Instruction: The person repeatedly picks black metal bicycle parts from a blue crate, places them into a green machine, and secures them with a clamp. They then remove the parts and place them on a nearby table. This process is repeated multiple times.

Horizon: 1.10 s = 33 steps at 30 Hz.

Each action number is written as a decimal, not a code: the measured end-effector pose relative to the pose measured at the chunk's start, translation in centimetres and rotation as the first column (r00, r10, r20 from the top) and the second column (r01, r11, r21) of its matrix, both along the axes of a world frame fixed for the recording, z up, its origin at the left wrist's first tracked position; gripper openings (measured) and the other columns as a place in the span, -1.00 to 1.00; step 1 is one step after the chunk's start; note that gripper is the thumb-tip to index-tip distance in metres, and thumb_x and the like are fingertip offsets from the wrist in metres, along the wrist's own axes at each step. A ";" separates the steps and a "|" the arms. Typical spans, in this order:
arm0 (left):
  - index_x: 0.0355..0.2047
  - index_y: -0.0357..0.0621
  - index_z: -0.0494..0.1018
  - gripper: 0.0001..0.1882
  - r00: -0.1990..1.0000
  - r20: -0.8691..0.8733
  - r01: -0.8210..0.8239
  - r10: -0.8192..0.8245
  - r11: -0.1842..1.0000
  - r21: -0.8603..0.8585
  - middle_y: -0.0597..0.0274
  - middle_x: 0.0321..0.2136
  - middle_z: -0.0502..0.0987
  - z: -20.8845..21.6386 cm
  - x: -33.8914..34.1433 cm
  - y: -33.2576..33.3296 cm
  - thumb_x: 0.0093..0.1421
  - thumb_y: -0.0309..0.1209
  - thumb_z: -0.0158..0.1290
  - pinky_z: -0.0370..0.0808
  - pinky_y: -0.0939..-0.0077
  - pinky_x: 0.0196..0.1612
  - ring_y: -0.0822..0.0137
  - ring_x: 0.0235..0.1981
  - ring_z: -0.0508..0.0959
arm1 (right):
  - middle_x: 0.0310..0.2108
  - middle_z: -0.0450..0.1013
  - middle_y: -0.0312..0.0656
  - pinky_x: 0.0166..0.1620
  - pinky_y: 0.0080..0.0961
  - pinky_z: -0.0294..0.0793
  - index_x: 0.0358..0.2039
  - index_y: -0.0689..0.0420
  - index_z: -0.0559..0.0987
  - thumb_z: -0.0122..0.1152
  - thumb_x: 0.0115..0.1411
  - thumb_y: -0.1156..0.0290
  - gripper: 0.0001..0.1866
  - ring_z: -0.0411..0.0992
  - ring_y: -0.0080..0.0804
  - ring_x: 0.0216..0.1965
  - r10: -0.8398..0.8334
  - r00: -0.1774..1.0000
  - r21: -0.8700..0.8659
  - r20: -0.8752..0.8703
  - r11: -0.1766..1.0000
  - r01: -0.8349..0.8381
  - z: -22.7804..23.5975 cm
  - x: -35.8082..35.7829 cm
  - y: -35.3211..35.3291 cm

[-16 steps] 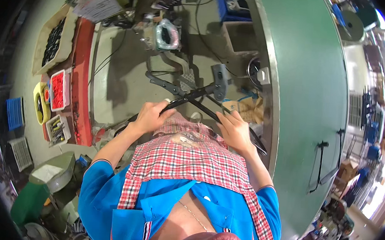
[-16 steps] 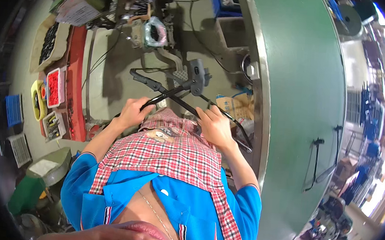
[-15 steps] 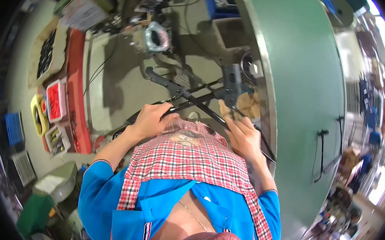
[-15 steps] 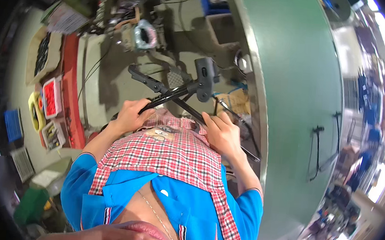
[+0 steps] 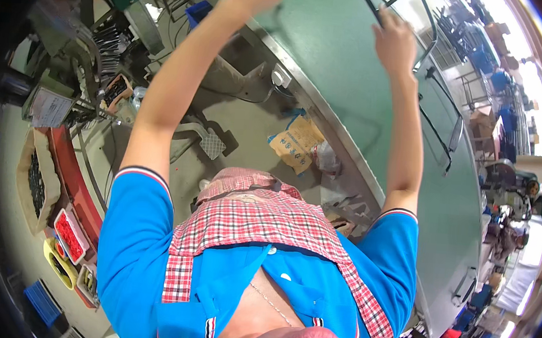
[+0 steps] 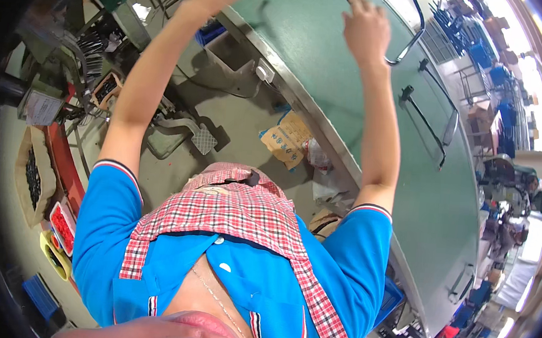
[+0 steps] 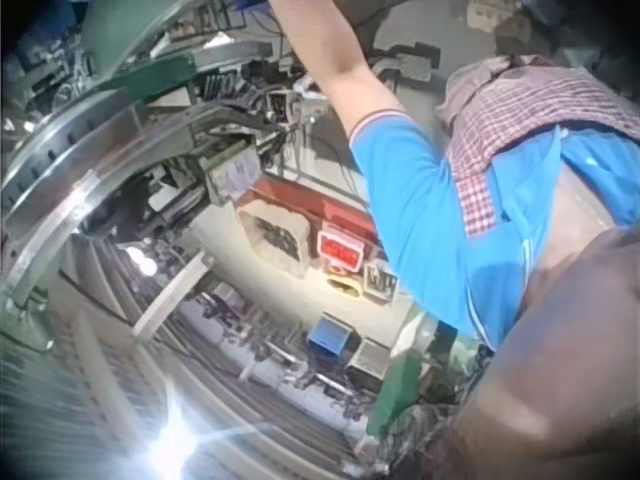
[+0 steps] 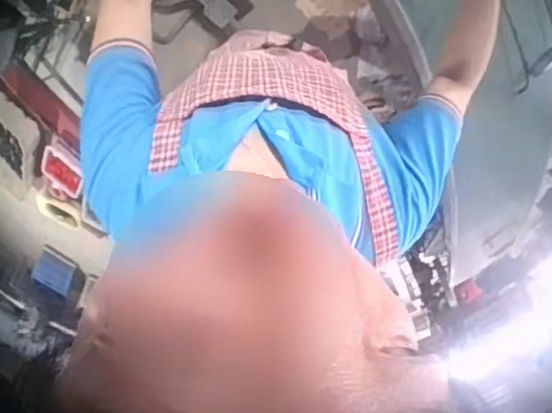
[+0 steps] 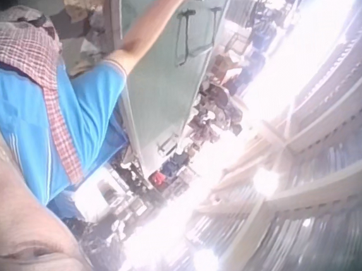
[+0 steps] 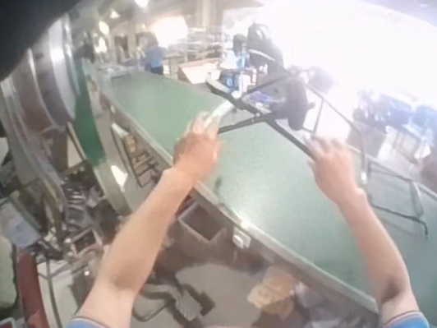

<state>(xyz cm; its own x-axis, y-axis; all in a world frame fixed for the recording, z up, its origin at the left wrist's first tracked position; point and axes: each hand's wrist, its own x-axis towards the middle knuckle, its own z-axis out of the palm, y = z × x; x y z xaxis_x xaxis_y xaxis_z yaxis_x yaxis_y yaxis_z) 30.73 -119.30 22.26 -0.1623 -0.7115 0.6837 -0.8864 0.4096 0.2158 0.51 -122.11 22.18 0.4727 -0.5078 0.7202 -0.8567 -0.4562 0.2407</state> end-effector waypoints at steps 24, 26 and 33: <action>-0.25 -0.14 0.56 -0.70 -0.090 -0.038 -0.397 0.995 0.000 0.918 -0.08 -0.31 0.57 -36.8 12.8 64.7 0.22 -0.20 -0.02 0.48 0.04 -0.14 -0.11 -0.21 0.55 | -0.16 0.54 0.09 0.00 -0.16 0.46 -0.16 0.18 0.62 0.04 0.16 0.26 -0.66 0.51 0.05 -0.09 0.718 0.631 0.832 -0.294 0.518 -0.202 -46.9 56.9 9.5; -0.25 -0.16 0.56 -0.68 -0.166 -0.043 -0.385 0.985 -0.025 0.923 -0.08 -0.32 0.58 -36.7 13.4 65.7 0.21 -0.19 -0.01 0.49 0.04 -0.15 -0.11 -0.23 0.56 | -0.14 0.52 0.11 0.00 -0.13 0.46 -0.15 0.20 0.60 0.07 0.16 0.26 -0.65 0.50 0.07 -0.08 0.621 0.752 0.869 -0.223 0.476 -0.135 -48.4 57.0 9.7; -0.19 -0.11 0.55 -0.69 -0.135 0.006 -0.312 0.991 -0.049 0.949 -0.03 -0.24 0.57 -36.6 16.5 66.1 0.19 -0.20 0.03 0.50 0.06 -0.13 -0.06 -0.17 0.55 | -0.36 0.55 0.11 -0.19 -0.13 0.52 -0.39 0.24 0.60 0.11 0.10 0.39 -0.80 0.53 0.08 -0.28 0.731 0.665 0.884 -0.155 0.403 -0.237 -43.4 58.3 12.8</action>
